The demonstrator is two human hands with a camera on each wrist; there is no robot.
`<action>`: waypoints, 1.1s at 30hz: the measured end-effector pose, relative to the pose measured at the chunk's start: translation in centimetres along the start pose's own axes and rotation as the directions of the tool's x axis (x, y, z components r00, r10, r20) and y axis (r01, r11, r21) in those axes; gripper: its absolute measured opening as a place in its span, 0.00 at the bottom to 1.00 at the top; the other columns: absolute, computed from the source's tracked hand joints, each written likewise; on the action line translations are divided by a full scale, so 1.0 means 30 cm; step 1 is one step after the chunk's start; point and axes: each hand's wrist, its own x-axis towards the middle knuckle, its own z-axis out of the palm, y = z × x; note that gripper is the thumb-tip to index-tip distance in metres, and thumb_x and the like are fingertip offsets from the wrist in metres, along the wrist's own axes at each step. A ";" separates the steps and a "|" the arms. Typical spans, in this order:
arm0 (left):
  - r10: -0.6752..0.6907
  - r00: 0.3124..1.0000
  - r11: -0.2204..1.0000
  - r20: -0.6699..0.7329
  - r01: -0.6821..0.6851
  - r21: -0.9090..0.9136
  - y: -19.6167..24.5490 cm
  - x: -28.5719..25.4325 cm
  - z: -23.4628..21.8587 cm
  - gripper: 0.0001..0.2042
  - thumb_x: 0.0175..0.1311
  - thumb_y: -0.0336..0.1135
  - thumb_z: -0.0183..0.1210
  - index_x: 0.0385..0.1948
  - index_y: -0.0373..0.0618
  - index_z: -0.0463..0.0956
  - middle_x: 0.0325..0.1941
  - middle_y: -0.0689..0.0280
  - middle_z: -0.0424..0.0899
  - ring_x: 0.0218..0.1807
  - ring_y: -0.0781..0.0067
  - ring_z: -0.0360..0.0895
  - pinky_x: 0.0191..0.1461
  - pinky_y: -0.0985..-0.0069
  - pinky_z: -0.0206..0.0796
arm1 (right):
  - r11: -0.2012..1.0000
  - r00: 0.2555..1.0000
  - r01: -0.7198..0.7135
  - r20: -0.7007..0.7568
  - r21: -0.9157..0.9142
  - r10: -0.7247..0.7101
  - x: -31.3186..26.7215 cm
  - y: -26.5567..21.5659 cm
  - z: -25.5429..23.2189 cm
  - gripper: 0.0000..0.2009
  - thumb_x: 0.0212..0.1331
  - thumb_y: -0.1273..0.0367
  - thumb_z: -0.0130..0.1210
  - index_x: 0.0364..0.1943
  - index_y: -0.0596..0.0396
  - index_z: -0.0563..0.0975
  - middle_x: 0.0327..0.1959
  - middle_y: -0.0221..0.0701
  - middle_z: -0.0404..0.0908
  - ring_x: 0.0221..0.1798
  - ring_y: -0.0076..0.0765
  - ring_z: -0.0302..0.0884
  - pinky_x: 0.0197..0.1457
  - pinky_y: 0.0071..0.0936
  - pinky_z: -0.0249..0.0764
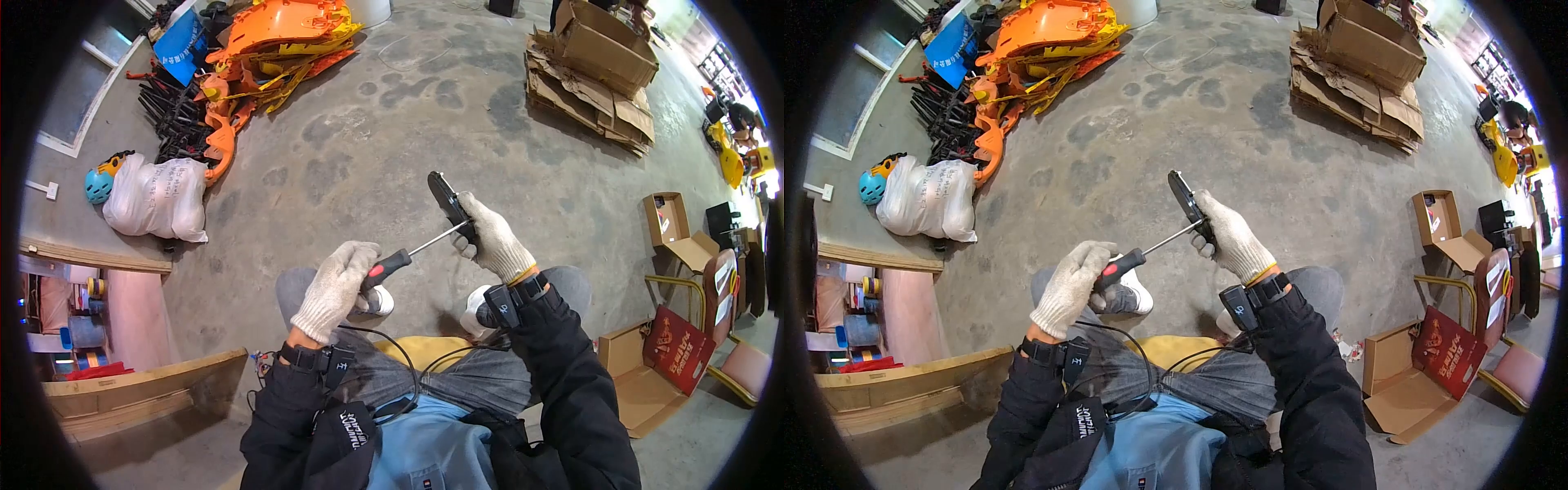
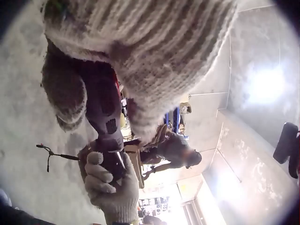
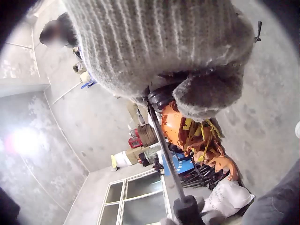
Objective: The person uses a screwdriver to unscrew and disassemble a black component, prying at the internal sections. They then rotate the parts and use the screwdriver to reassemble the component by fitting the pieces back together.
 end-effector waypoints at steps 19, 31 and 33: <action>0.167 0.985 0.986 0.044 -0.166 -0.010 0.060 -0.058 0.025 0.19 0.65 0.32 0.66 0.56 0.34 0.82 0.36 0.68 0.83 0.34 0.84 0.77 0.36 0.81 0.70 | 0.999 0.999 0.039 0.018 -0.026 -0.039 0.011 0.018 -0.005 0.24 0.78 0.46 0.52 0.38 0.54 0.78 0.22 0.27 0.76 0.17 0.21 0.72 0.16 0.20 0.67; 0.029 0.976 1.000 0.215 -0.031 0.004 -0.001 0.026 -0.004 0.18 0.75 0.35 0.56 0.61 0.38 0.80 0.37 0.68 0.85 0.32 0.83 0.80 0.38 0.80 0.74 | 0.998 0.999 0.034 0.014 -0.054 -0.033 0.017 0.018 -0.007 0.26 0.78 0.45 0.50 0.38 0.56 0.79 0.22 0.26 0.77 0.18 0.21 0.72 0.17 0.20 0.66; 0.078 0.980 0.997 0.183 -0.078 -0.008 -0.011 0.030 0.003 0.17 0.76 0.35 0.55 0.61 0.38 0.80 0.37 0.68 0.85 0.32 0.83 0.80 0.38 0.79 0.74 | 0.998 1.000 0.023 -0.003 -0.055 -0.023 0.018 0.015 -0.004 0.26 0.78 0.45 0.50 0.38 0.56 0.79 0.22 0.26 0.77 0.18 0.21 0.72 0.17 0.21 0.66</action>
